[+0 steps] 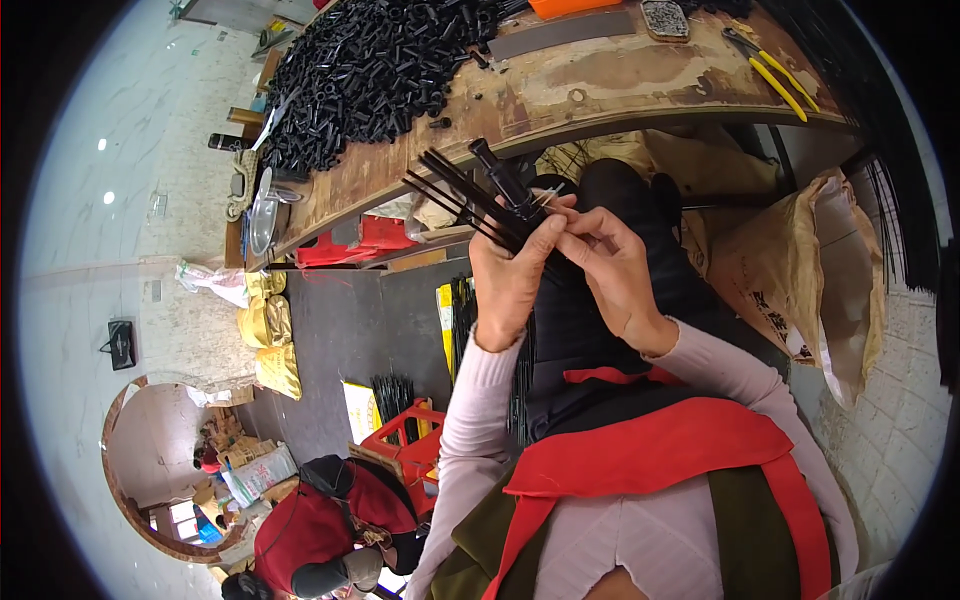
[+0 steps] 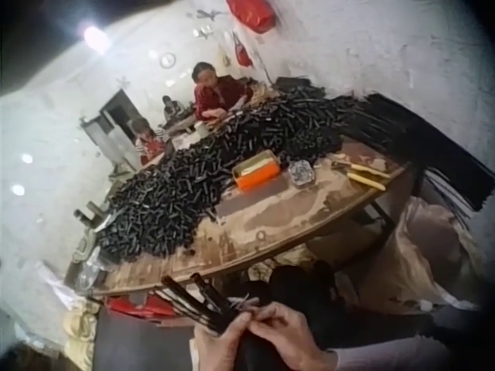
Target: Assembling black tubing and wire components at a factory workbench using pliers.
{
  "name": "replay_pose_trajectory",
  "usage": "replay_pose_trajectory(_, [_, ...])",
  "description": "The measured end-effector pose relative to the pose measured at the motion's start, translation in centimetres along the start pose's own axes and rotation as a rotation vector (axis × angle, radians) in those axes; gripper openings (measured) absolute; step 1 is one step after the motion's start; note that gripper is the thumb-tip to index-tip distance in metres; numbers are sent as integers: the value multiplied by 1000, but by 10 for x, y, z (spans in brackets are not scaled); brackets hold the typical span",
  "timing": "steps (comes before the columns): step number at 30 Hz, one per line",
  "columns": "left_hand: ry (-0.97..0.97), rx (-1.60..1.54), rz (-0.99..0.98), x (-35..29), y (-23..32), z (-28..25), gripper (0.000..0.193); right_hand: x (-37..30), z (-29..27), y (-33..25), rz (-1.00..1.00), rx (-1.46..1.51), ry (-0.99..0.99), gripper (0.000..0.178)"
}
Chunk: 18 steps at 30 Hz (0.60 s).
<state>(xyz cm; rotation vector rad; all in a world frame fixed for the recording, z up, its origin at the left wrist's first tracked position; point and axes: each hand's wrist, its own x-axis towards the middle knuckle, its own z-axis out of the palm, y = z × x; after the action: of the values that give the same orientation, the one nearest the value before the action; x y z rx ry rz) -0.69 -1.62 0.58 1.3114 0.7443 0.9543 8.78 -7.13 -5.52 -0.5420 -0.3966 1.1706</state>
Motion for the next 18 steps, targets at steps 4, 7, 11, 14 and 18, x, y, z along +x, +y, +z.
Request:
replay_pose_trajectory(4, [-87,-83,-16,0,-4,-9,21,-2,0,1,-22,-107,-23,8])
replay_pose_trajectory(7, [-84,120,9,2,0,-10,28,4,-5,0,-13,-171,-86,8])
replay_pose_trajectory(11, [-82,327,62,1,-1,-11,29,3,-6,7,47,-179,-105,21])
replay_pose_trajectory(14, [-92,403,13,0,10,-11,24,2,-7,10,136,-103,-165,35])
replay_pose_trajectory(18, [-97,366,119,-1,11,-6,19,-5,-3,8,152,-42,-179,34])
